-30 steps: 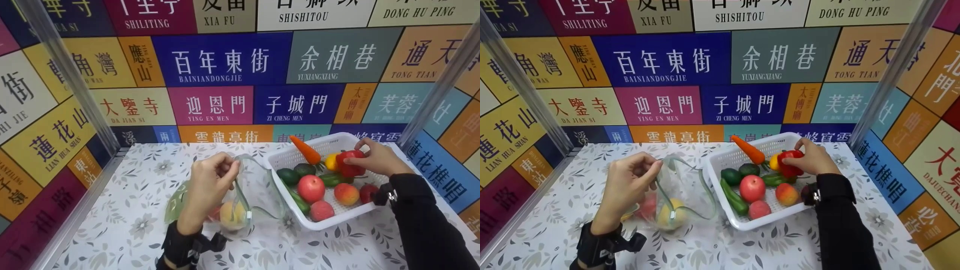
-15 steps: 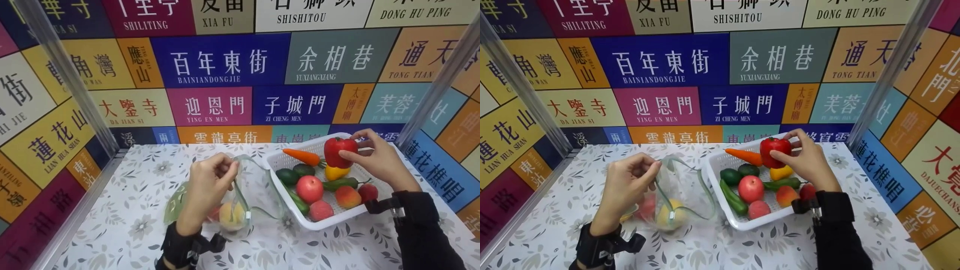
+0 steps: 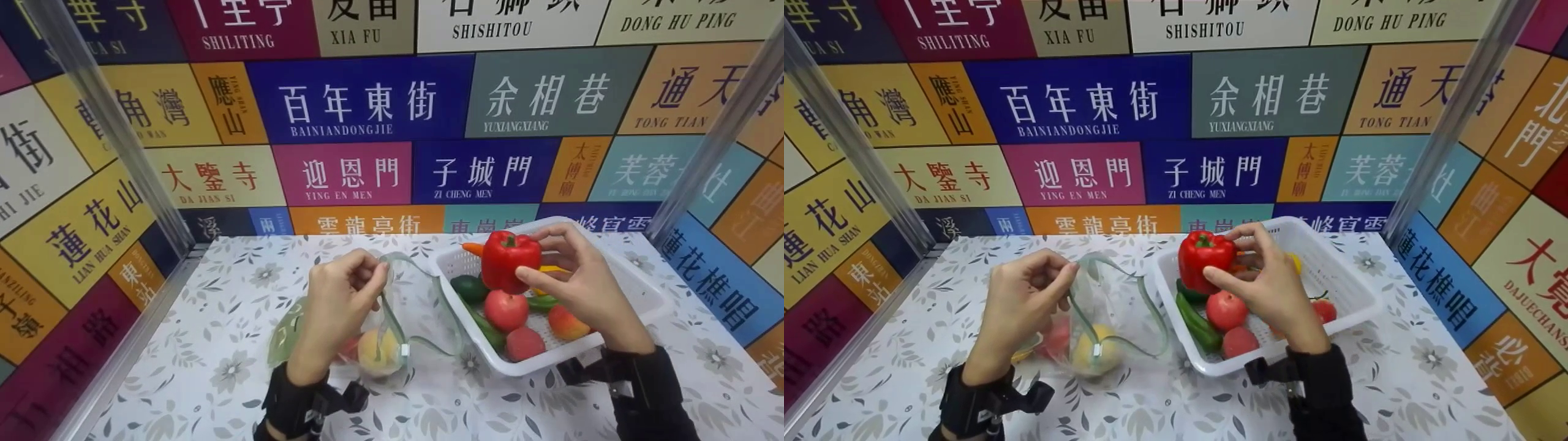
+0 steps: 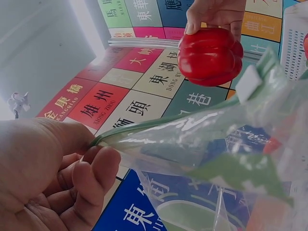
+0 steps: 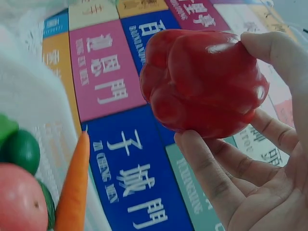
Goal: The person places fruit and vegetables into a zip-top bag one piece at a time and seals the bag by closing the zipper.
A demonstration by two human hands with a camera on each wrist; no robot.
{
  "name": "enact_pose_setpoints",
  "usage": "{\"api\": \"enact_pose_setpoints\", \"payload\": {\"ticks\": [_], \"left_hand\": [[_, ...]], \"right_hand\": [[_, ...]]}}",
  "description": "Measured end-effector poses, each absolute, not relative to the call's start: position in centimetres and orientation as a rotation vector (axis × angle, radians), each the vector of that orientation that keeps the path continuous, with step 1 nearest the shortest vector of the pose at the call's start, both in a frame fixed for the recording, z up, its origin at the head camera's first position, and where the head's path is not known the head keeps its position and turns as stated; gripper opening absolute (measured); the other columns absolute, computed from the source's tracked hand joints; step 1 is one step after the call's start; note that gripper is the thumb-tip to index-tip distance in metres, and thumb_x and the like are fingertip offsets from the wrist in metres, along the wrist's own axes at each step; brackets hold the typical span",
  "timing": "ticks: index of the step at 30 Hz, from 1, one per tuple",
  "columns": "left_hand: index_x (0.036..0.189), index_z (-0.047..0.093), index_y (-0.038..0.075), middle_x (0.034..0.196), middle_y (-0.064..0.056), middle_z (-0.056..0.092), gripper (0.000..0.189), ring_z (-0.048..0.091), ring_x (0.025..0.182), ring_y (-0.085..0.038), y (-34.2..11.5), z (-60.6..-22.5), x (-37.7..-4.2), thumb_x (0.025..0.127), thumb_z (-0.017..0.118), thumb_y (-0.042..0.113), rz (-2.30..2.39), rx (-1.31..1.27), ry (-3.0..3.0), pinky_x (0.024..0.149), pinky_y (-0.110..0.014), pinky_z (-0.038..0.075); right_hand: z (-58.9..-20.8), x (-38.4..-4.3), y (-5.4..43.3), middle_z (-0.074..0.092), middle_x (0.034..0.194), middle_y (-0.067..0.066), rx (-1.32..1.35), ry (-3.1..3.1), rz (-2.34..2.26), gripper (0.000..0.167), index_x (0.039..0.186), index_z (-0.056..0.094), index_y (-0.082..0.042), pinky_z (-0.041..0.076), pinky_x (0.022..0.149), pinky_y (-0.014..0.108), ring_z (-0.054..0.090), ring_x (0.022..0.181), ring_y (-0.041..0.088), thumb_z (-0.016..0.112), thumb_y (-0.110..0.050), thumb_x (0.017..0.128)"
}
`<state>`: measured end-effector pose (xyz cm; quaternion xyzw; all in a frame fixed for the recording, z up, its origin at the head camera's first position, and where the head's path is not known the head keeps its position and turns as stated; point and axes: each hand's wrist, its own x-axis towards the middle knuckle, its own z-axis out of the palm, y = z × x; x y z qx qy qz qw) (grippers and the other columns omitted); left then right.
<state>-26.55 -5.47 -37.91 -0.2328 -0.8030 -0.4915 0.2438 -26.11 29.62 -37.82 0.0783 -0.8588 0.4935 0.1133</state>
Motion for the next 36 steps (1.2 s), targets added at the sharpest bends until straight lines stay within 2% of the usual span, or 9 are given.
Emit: {"api": "enact_pose_setpoints", "payload": {"ticks": [4, 8, 13, 19, 28, 36], "left_hand": [[0.083, 0.072, 0.008, 0.069, 0.000, 0.072, 0.016, 0.061, 0.048, -0.003, -5.5, -38.0, -26.6, 0.099, 0.073, 0.009, -1.339, -0.639, -2.185, 0.048, -0.024, 0.055], [0.084, 0.072, 0.008, 0.069, 0.000, 0.072, 0.015, 0.061, 0.048, -0.003, -5.5, -37.9, -26.6, 0.099, 0.073, 0.009, -1.345, -0.634, -2.188, 0.047, -0.024, 0.055], [0.084, 0.072, 0.008, 0.070, 0.000, 0.073, 0.015, 0.061, 0.049, -0.003, -5.5, -37.9, -26.6, 0.099, 0.074, 0.008, -1.347, -0.628, -2.201, 0.048, -0.024, 0.056], [0.086, 0.073, 0.008, 0.071, -0.001, 0.073, 0.013, 0.061, 0.050, -0.004, -5.5, -37.7, -26.4, 0.099, 0.074, 0.009, -1.352, -0.611, -2.229, 0.050, -0.024, 0.056], [0.087, 0.073, 0.008, 0.071, -0.001, 0.072, 0.012, 0.061, 0.051, -0.004, -5.4, -37.6, -26.4, 0.099, 0.075, 0.009, -1.339, -0.609, -2.226, 0.052, -0.023, 0.057], [0.086, 0.073, 0.009, 0.070, 0.000, 0.072, 0.013, 0.060, 0.049, -0.003, -5.3, -37.7, -26.2, 0.099, 0.075, 0.009, -1.320, -0.630, -2.218, 0.051, -0.023, 0.056]], "right_hand": [[-37.8, -25.3, 27.7, 0.070, 0.127, 0.013, 0.340, -2.443, 1.552, 0.055, 0.136, 0.051, -0.008, 0.063, 0.089, 0.024, 0.074, 0.110, 0.011, 0.085, -0.018, 0.093], [-38.5, -24.7, 25.9, 0.071, 0.126, 0.012, 0.415, -2.396, 1.621, 0.054, 0.133, 0.053, -0.006, 0.064, 0.090, 0.027, 0.076, 0.109, 0.016, 0.087, -0.010, 0.090], [-39.9, -24.4, 23.5, 0.070, 0.132, 0.010, 0.486, -2.360, 1.692, 0.054, 0.130, 0.055, -0.007, 0.066, 0.089, 0.031, 0.076, 0.109, 0.021, 0.089, -0.007, 0.087], [-41.1, -24.2, 21.2, 0.071, 0.134, 0.006, 0.501, -2.356, 1.674, 0.054, 0.128, 0.057, -0.012, 0.066, 0.087, 0.030, 0.075, 0.108, 0.021, 0.091, -0.013, 0.086], [-42.5, -24.3, 18.7, 0.074, 0.126, 0.003, 0.588, -2.368, 1.582, 0.058, 0.128, 0.061, -0.015, 0.066, 0.085, 0.031, 0.077, 0.112, 0.019, 0.095, -0.021, 0.083], [-43.2, -25.2, 17.2, 0.073, 0.129, 0.007, 0.553, -2.434, 1.527, 0.058, 0.134, 0.061, -0.015, 0.067, 0.088, 0.036, 0.076, 0.112, 0.022, 0.092, -0.030, 0.087]]}}
